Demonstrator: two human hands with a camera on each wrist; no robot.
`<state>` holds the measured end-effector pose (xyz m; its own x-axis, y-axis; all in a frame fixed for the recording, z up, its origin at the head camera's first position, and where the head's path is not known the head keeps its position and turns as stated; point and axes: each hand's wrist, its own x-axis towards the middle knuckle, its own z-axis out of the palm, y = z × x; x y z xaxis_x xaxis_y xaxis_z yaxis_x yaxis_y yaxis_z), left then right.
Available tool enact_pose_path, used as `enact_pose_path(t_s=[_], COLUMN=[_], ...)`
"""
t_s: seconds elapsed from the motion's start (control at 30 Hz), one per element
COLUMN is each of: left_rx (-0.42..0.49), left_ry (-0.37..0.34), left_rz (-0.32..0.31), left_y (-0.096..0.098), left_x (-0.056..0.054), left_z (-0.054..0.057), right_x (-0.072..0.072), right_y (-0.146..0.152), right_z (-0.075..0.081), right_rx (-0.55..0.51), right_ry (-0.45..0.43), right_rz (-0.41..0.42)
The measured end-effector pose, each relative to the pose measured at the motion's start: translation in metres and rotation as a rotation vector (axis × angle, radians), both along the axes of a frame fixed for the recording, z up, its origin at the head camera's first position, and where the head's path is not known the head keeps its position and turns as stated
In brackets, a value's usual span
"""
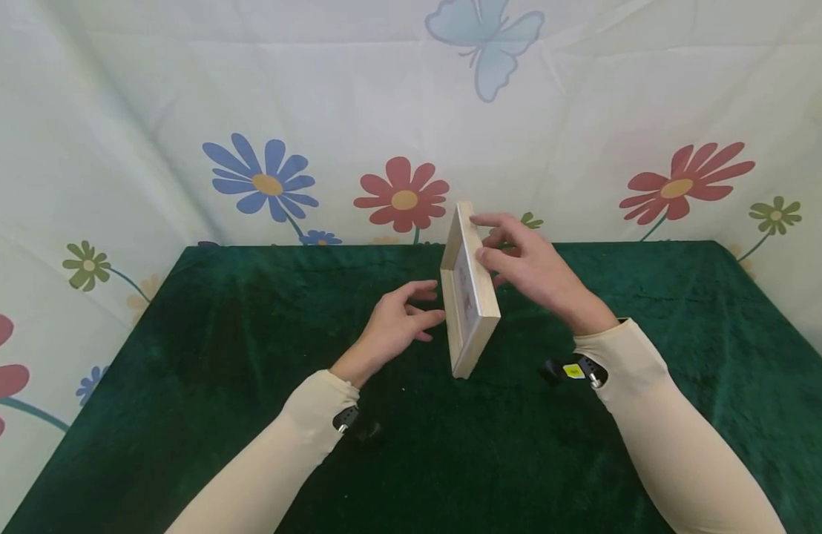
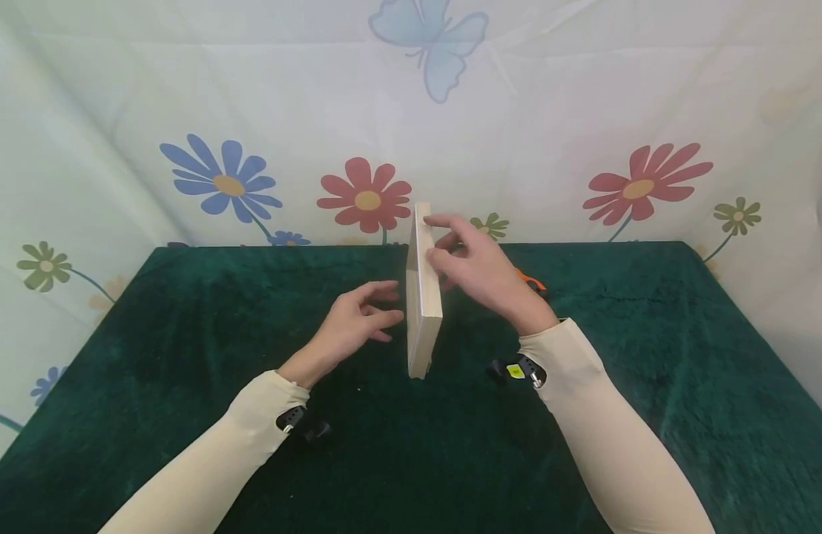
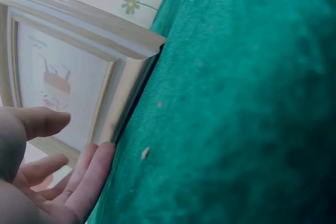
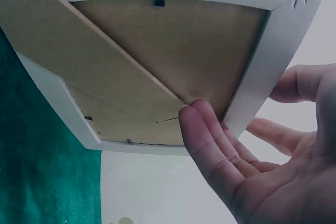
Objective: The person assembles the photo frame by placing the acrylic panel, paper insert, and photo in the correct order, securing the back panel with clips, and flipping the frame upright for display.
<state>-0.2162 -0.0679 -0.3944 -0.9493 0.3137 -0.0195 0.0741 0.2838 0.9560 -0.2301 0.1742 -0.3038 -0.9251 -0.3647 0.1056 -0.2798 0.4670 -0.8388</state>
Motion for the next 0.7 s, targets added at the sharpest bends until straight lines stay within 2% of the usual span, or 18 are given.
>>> enact_pose_path(t_s=[0.1, 0.3, 0.47, 0.7], left_rx=[-0.019, -0.025, -0.003, 0.034], left_ry=[-0.039, -0.042, -0.039, -0.063], left_rz=[-0.018, -0.047, -0.06, -0.047], left_y=[0.002, 0.003, 0.002, 0.001], left_x=[0.001, 0.001, 0.0, -0.002], left_z=[-0.002, -0.004, -0.006, -0.006], right_x=[0.002, 0.005, 0.005, 0.004], right_y=[0.002, 0.003, 0.002, 0.002], right_z=[0.002, 0.009, 0.012, 0.012], right_rx=[0.041, 0.097, 0.096, 0.092], right_ry=[0.0, -0.028, -0.055, -0.057], right_rz=[-0.012, -0.062, -0.106, -0.158])
